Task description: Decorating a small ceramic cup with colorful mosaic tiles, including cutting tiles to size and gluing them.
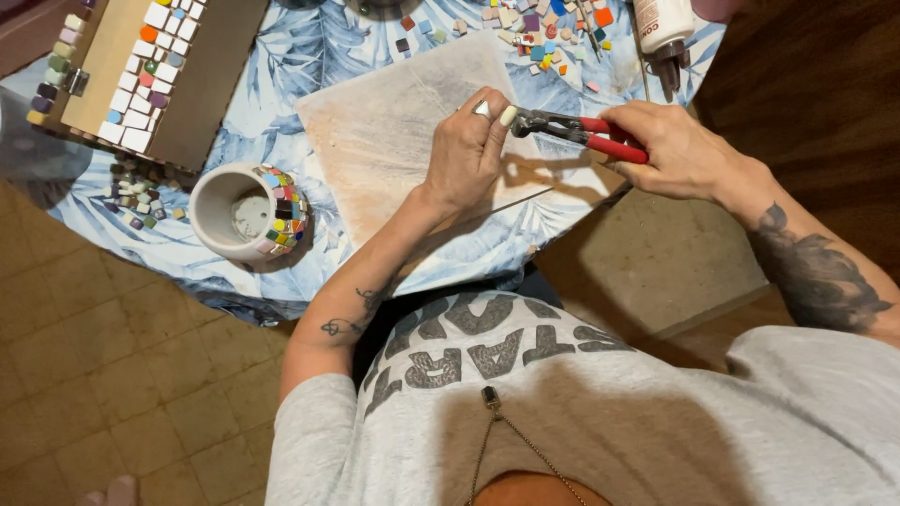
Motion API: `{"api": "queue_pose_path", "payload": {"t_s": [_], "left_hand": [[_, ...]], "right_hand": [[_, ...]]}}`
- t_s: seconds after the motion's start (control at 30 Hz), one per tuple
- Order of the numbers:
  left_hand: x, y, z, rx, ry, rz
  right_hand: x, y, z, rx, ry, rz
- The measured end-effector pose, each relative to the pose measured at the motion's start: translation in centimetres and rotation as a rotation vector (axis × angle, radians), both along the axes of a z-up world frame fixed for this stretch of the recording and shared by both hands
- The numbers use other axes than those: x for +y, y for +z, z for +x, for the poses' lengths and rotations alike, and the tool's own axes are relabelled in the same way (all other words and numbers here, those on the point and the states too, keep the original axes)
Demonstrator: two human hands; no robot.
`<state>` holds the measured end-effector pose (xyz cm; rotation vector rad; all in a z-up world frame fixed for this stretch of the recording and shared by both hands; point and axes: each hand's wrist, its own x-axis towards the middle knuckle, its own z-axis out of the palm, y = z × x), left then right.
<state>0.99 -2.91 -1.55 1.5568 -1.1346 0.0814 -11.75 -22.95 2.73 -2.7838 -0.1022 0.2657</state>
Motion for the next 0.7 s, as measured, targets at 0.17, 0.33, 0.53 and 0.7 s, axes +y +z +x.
{"api": "queue_pose_path", "payload": {"t_s": [0.17, 0.33, 0.53, 0.7], "left_hand": [[-1.9, -0.7, -0.5, 0.048, -0.074, -0.052], [-2.9, 0.7, -1.3, -0.024, -0.128, -0.078], [-3.9, 0.7, -1.5, -0.055, -0.141, -0.067], [-4.1, 0.7, -1.5, -0.02, -0.16, -0.088]], "right_hand": [[-0.5, -0.1, -1.5, -0.033, -0.035, 0.01], [-0.8, 0.5, -3.7, -0.088, -0.102, 0.013], [-0.7, 0.9, -4.3, -0.131, -0.158, 0.023], [-1.6, -0.3, -4.8, -0.2, -0.157, 0.019]]}}
